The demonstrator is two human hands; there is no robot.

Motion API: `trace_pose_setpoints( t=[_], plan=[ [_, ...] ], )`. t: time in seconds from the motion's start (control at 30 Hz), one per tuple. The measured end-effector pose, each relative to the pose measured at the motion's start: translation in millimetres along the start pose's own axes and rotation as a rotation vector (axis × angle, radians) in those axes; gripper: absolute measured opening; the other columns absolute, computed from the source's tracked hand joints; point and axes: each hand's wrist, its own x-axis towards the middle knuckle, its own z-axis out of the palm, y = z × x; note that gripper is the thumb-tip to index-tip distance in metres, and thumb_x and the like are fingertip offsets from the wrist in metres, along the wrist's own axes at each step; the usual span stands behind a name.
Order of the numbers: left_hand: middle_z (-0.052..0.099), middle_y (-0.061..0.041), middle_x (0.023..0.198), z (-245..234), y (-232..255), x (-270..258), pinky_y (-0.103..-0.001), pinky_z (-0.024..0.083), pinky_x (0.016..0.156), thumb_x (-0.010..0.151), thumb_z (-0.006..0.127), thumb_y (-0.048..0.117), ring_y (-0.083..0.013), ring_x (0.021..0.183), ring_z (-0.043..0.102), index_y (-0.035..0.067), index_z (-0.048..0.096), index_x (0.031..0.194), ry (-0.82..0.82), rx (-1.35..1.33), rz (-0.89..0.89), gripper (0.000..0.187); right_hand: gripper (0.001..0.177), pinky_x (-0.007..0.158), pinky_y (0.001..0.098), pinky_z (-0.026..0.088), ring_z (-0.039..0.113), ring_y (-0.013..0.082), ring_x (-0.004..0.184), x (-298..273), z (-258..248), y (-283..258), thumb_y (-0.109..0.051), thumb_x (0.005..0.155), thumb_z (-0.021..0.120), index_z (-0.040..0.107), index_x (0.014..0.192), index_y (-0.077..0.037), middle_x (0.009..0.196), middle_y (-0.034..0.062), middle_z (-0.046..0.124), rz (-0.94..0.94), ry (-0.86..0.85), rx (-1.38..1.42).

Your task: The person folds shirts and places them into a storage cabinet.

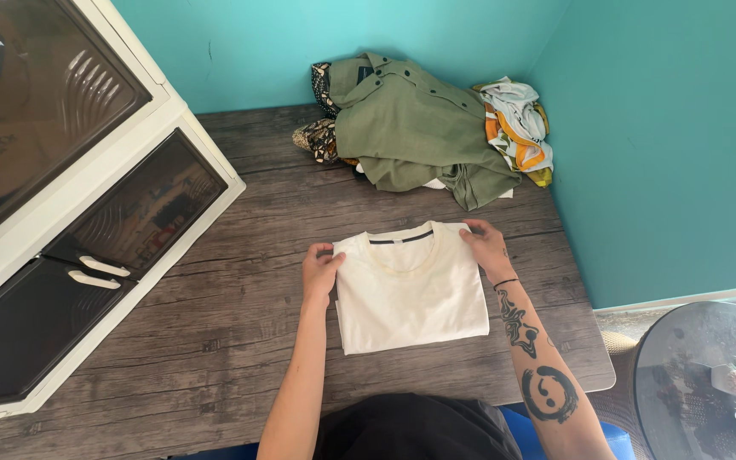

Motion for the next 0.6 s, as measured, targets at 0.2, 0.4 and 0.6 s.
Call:
trace_pose_setpoints(
  t=[0.2,0.4,0.6],
  plan=[
    [0.071,-0.011,0.108,-3,4,-4,-0.033,0.057,0.083,0.094,0.066,0.011,-0.0155,0.094,0.068,0.011,0.048,0.135,-0.1,-0.323,-0.021,0.046,0.04,0.083,0.0296,0.057,0.07,0.0157,0.096,10,2,14,-0.019,0.093,0.065,0.066,0.131,-0.006,0.104,0.0048,0.074,0.038,-0.013,0.197],
    [0.071,-0.011,0.108,0,2,-25,-0.032,0.055,0.076,0.084,0.078,0.01,-0.0169,0.091,0.068,0.008,0.047,0.137,0.042,-0.032,0.083,0.061,0.045,0.078,0.032,0.055,0.07,0.0185,0.085,-5,10,11,-0.02,0.086,0.078,0.067,0.128,-0.008,0.097,0.0121,0.074,-0.052,0.261,-0.23],
    [0.073,-0.012,0.09,-2,-3,-34,-0.033,0.052,0.065,0.084,0.079,0.009,-0.0194,0.076,0.067,0.004,0.06,0.127,-0.019,0.144,0.064,0.047,0.038,0.077,0.0283,0.056,0.071,0.015,0.089,3,8,24,-0.015,0.092,0.07,0.067,0.129,-0.007,0.102,0.0077,0.077,-0.038,0.142,0.056]
  ],
)
